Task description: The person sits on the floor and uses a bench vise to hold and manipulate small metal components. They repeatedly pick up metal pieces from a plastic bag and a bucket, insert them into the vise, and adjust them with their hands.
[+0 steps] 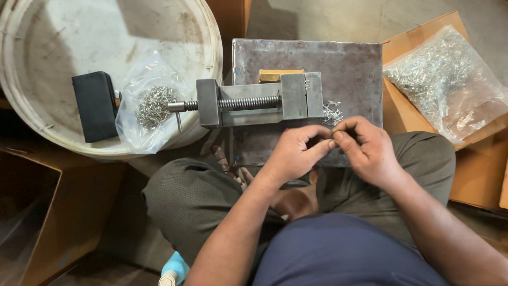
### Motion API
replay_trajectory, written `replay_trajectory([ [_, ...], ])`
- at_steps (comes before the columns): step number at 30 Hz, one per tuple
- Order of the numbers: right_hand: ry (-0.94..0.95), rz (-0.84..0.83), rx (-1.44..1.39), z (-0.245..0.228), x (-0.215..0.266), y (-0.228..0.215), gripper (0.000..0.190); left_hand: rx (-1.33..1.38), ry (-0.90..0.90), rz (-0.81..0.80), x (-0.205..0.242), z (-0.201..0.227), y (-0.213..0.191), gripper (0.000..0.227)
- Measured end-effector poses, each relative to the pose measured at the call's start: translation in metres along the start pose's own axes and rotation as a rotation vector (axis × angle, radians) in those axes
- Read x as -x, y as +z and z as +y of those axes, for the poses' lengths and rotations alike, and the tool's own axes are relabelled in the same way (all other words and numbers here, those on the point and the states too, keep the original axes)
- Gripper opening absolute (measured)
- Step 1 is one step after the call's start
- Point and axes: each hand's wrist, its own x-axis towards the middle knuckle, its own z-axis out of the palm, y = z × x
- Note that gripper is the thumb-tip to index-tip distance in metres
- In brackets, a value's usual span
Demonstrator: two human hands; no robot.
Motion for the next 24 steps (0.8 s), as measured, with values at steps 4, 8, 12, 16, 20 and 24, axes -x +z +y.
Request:
replay_trajectory([
  [4, -0.103, 0.049, 0.03, -0.007, 0.004, 0.004, 0.012, 0.011, -0.018, 0.022, 0.0, -0.006, 0.0, 0.016],
  [8, -0.179, 0.064, 0.093, -0.012, 0.008, 0.005, 0.016, 0.147, -0.002, 0.023, -0.003, -0.02, 0.0, 0.013],
  [12, -0.349, 0.081, 0.103, -0.012, 0.005, 0.007, 0.032, 0.235, 0.017, -0.006, -0.004, -0.032, -0.004, 0.01],
  [16, -0.407, 0.127, 0.133, -0.011, 0.004, 0.008, 0.034, 0.299, 0.005, -0.033, -0.002, -0.035, -0.002, 0.008],
  [20, -0.418, 0.121, 0.177, -0.014, 0.003, 0.005, 0.031, 0.356, -0.014, -0.033, -0.001, -0.031, -0.001, 0.008],
  [24, -0.463, 0.077, 0.26, -0.017, -0.002, -0.004, 0.031, 0.32, -0.069, -0.05, -0.001, -0.028, -0.001, 0.01],
])
